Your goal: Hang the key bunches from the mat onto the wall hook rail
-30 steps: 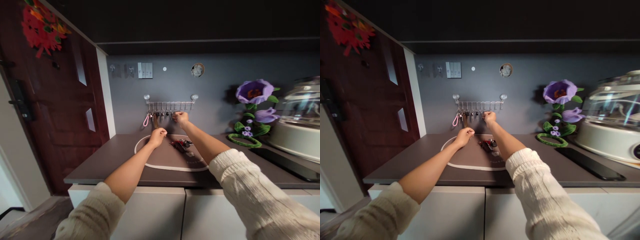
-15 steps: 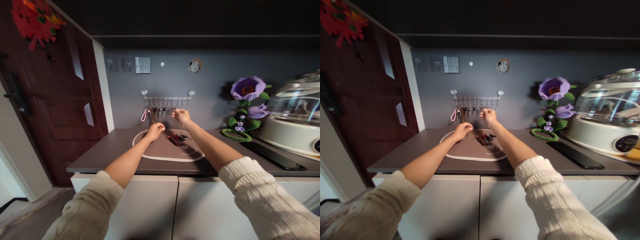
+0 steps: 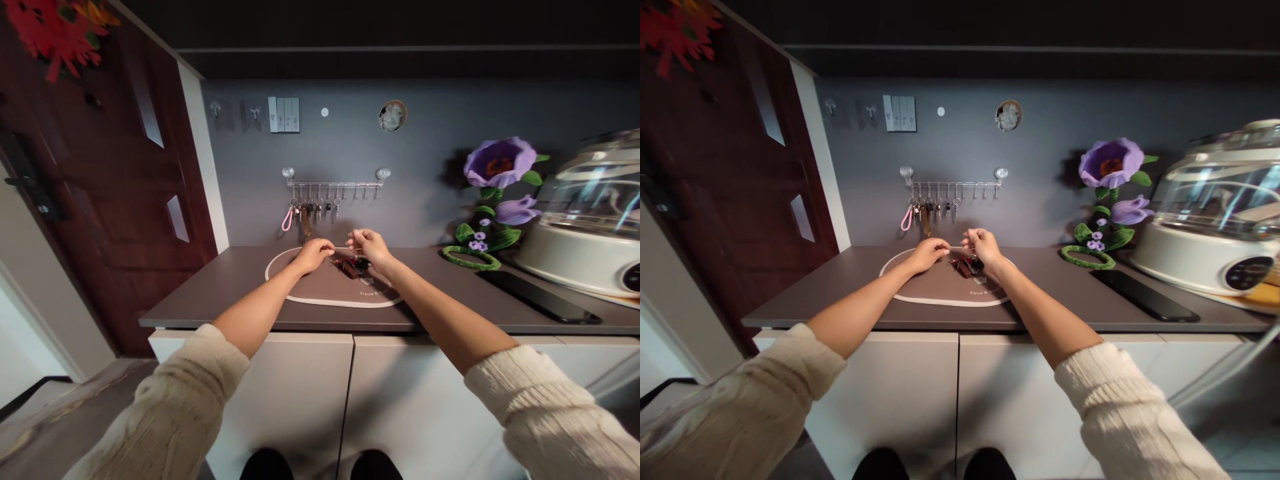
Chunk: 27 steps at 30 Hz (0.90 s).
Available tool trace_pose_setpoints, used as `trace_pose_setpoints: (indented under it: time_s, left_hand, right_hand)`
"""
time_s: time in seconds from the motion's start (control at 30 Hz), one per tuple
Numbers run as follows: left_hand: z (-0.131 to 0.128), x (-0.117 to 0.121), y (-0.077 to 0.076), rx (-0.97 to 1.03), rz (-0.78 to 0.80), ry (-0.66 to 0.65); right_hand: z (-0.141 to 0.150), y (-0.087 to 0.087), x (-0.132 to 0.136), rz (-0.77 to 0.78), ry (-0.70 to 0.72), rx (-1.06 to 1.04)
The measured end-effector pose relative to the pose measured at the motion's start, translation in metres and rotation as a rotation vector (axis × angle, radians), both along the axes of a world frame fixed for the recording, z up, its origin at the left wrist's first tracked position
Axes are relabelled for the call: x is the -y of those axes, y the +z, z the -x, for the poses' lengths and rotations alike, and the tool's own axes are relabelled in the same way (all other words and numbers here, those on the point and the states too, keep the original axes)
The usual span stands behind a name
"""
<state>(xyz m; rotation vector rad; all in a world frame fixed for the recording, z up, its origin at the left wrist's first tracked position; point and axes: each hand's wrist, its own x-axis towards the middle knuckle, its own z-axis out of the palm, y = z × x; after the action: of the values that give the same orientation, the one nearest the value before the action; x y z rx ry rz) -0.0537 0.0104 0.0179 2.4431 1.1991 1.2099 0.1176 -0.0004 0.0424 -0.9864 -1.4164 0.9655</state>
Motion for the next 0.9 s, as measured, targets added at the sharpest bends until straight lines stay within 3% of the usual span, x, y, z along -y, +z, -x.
trace_pose_setpoints:
  time_s: [0.23,0.53,0.9]
  left_hand:
    - [-0.009,0.007,0.002,-0.254,-0.143,-0.089]
    - [-0.014,0.015,-0.001,-0.436,-0.150,-0.138]
    - [-0.019,0.025,0.002,-0.613,-0.267,-0.129]
  right_hand:
    - [-0.023,-0.019,0.000,-0.098,-0.020,0.242]
    - [-0.034,-0.022,-0.005,-0.169,-0.195,0.552]
    - [-0.037,-0.028,-0.013,-0.154,-0.327,0.613]
